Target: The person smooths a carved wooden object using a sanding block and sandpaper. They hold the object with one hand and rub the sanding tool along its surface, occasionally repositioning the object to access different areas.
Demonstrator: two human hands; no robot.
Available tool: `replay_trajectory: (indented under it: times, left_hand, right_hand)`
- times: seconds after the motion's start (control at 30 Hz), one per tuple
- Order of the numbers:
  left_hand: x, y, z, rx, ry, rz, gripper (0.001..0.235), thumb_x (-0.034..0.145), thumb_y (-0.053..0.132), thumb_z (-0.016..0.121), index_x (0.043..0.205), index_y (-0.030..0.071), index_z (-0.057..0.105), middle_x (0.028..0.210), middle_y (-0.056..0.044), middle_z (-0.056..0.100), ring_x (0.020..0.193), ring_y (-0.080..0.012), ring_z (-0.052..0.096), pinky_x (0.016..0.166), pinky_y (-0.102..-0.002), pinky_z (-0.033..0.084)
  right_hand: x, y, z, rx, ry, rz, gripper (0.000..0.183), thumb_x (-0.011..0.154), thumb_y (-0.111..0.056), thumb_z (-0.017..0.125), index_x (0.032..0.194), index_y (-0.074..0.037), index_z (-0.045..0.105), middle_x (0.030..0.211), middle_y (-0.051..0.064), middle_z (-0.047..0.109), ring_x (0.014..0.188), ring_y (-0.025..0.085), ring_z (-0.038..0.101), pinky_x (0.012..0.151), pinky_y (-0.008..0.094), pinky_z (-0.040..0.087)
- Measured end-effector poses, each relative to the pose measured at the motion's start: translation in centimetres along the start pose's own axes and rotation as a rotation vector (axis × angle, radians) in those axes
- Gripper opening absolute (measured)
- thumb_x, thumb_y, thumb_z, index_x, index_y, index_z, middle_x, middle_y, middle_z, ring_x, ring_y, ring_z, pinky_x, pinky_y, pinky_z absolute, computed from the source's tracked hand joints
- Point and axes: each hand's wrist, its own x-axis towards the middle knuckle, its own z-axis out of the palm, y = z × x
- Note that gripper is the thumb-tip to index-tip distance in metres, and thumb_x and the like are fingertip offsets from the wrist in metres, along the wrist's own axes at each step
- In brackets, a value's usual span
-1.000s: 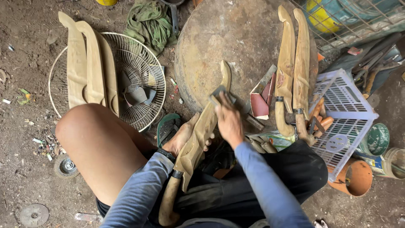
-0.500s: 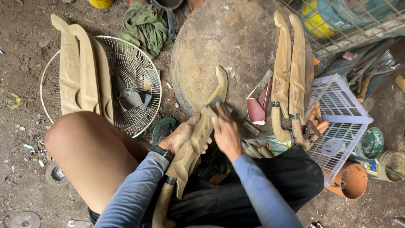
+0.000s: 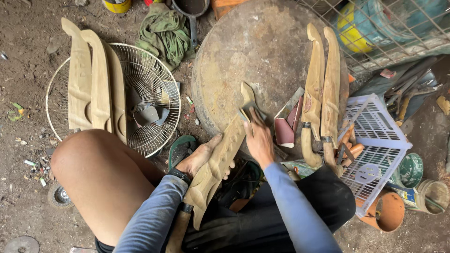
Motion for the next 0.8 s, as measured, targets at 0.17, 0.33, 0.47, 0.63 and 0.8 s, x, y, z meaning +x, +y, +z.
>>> replay_trajectory:
  times: [0.17,0.33,0.47,0.63,0.8]
  left_hand:
    - [0.2,0.1,-0.3,0.145,-0.014,0.023,0.05,0.098,0.052,0.054,0.135,0.018,0.054,0.084,-0.016,0.069,0.065,-0.025,0.068,0.06,-0.043,0.062]
    - [0.1,-0.2,-0.6,0.108,-0.092,0.062,0.051,0.1,0.038,0.067,0.132,0.0,0.058,0.089,-0.014,0.07,0.068,-0.0259,0.069,0.062,-0.043,0.062]
    - [0.0,0.0,-0.3,0.123,-0.087,0.066,0.049,0.098,0.041,0.063,0.127,0.003,0.059,0.089,-0.015,0.071,0.069,-0.027,0.07,0.063,-0.043,0.062]
    - [0.3,-0.3,-0.8,0.192,-0.022,0.069,0.065,0.097,0.062,0.043,0.124,0.007,0.062,0.087,-0.015,0.072,0.072,-0.0259,0.072,0.064,-0.039,0.061]
    - [0.6,-0.3,-1.0,0.203,0.045,0.137,0.069,0.105,0.059,0.044,0.136,0.002,0.065,0.107,-0.011,0.076,0.091,-0.0199,0.073,0.081,-0.035,0.061]
  right_hand:
    - [-1.4,1.6,0.5,0.174,-0.275,0.404,0.043,0.107,-0.03,0.045,0.143,-0.011,0.059,0.16,0.014,0.041,0.126,0.035,0.063,0.104,0.041,0.054]
    - [6.8,6.8,5.0,-0.028,-0.25,0.1,0.049,0.111,-0.028,0.043,0.143,0.007,0.055,0.157,0.021,0.042,0.135,0.038,0.055,0.115,0.044,0.044]
    - [8.5,7.9,5.5,-0.025,-0.284,0.144,0.047,0.109,-0.033,0.043,0.131,0.004,0.062,0.157,0.014,0.043,0.134,0.035,0.057,0.12,0.046,0.038]
    - [-0.3,0.5,1.4,0.251,-0.221,0.364,0.054,0.108,-0.038,0.035,0.147,-0.005,0.051,0.163,0.013,0.035,0.141,0.036,0.046,0.118,0.041,0.035]
    - [-9.3,-8.0,-3.0,0.24,-0.174,0.278,0.049,0.111,-0.035,0.036,0.141,-0.006,0.062,0.157,0.024,0.046,0.145,0.041,0.047,0.116,0.045,0.04]
